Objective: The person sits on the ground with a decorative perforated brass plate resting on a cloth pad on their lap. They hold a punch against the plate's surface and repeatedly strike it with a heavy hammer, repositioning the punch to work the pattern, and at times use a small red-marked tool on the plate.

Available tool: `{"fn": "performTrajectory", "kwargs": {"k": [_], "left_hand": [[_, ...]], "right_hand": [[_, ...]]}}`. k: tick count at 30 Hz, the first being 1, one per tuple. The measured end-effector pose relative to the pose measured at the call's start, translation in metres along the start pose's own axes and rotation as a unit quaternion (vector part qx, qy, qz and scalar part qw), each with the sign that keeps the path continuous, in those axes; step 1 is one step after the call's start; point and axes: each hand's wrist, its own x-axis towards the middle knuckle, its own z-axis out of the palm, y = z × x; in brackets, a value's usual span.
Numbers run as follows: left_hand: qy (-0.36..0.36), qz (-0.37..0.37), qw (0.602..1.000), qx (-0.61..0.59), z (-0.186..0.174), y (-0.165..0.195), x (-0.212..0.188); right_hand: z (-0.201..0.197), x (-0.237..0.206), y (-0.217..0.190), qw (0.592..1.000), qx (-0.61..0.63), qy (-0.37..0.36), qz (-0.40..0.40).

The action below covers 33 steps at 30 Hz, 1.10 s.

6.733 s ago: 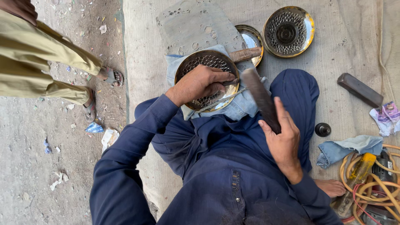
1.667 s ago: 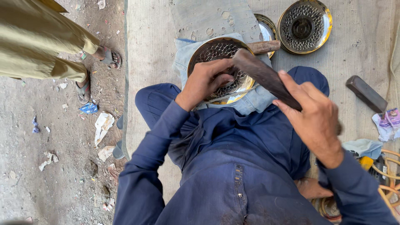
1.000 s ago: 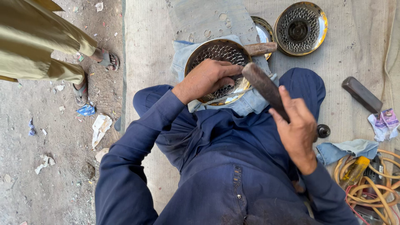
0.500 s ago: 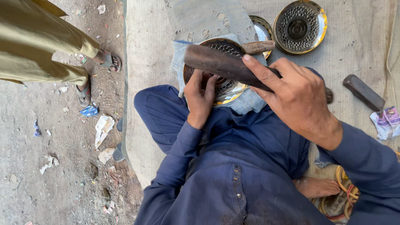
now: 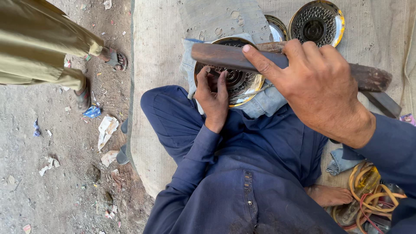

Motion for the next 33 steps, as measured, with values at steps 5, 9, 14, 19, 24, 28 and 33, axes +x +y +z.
{"fn": "performTrajectory", "kwargs": {"k": [5,9,14,19,24,28,33], "left_hand": [[0.006,-0.02,1.0,0.004,0.001,-0.002,-0.001],[0.0,0.001,1.0,-0.018,0.001,-0.005,-0.002],[-0.016,-0.01,0.999,-0.028,0.0,-0.004,0.0],[-0.061,-0.021,0.996,-0.058,-0.002,0.001,0.005],[-0.129,-0.019,0.991,-0.034,-0.008,0.009,0.016],[-0.206,0.057,0.977,-0.007,-0.017,0.016,0.036],[-0.333,0.078,0.939,0.037,-0.021,0.024,0.061]], "right_hand": [[0.003,0.009,0.003,0.992,0.121,-0.019,0.0],[-0.002,0.014,0.002,0.998,-0.018,-0.025,-0.046],[-0.015,0.018,-0.004,0.999,-0.031,-0.007,-0.033],[-0.019,0.006,-0.004,0.998,-0.015,-0.053,0.02],[-0.015,-0.012,-0.003,0.993,0.076,-0.053,0.07],[-0.01,-0.032,-0.005,0.984,0.11,-0.058,0.125],[0.015,-0.063,-0.014,0.949,0.203,-0.081,0.227]]}}
